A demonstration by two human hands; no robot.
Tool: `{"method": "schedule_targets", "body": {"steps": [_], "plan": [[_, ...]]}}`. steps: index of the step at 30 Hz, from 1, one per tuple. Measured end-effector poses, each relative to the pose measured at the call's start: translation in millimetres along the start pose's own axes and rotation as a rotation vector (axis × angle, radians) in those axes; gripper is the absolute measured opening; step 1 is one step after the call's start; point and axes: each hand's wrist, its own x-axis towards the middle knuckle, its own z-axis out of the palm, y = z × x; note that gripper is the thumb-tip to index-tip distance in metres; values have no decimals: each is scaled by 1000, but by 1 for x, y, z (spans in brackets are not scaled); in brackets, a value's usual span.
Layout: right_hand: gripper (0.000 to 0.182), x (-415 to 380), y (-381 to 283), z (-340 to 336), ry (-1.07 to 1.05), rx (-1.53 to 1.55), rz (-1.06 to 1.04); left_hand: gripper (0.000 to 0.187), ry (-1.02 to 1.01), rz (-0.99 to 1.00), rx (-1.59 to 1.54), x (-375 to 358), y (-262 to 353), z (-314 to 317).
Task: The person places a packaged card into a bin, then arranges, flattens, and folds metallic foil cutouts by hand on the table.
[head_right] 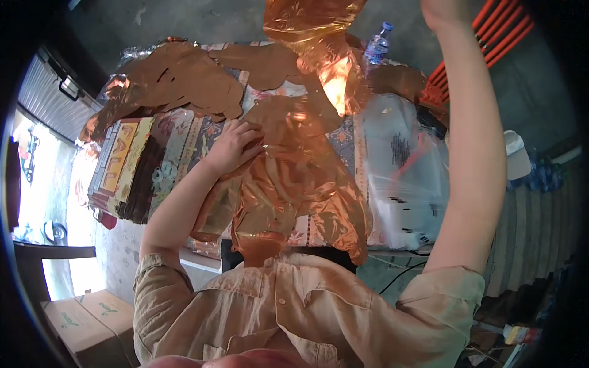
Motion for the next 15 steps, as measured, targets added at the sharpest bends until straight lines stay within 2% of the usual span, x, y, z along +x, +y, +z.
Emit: {"method": "schedule_targets", "body": {"steps": [2, 4, 6, 7, 8, 10, 12, 13, 15], "plan": [[27, -36, -1, -2, -174, 97, -38, 31, 19, 9, 15, 0, -1, 2], [55, -76, 13, -21, -307, -356, -168, 33, 30, 26, 12, -1, -3, 5], [58, -141, 10, 6, -384, -290, -104, 28, 35, -9, 19, 0, 1, 1], [44, -172, 20, 7, -477, -354, -89, 28, 35, -15, 17, -2, 0, 2], [41, -191, 20, 13, -610, -666, -375, 31, 44, -8, 61, -3, -2, 4], [56, -236, 28, 30, -729, -746, -457, 44, 93, 16, 109, -4, -13, 18], [61, -275, 33, 38, -811, -810, -384, 48, -72, -165, -20, -2, 14, -11], [66, -286, 35, 38, -777, -846, -429, 46, 40, -7, 42, -5, -12, 13], [68, -294, 26, 33, -739, -829, -366, 45, 49, 4, 47, -4, -14, 17]]}}
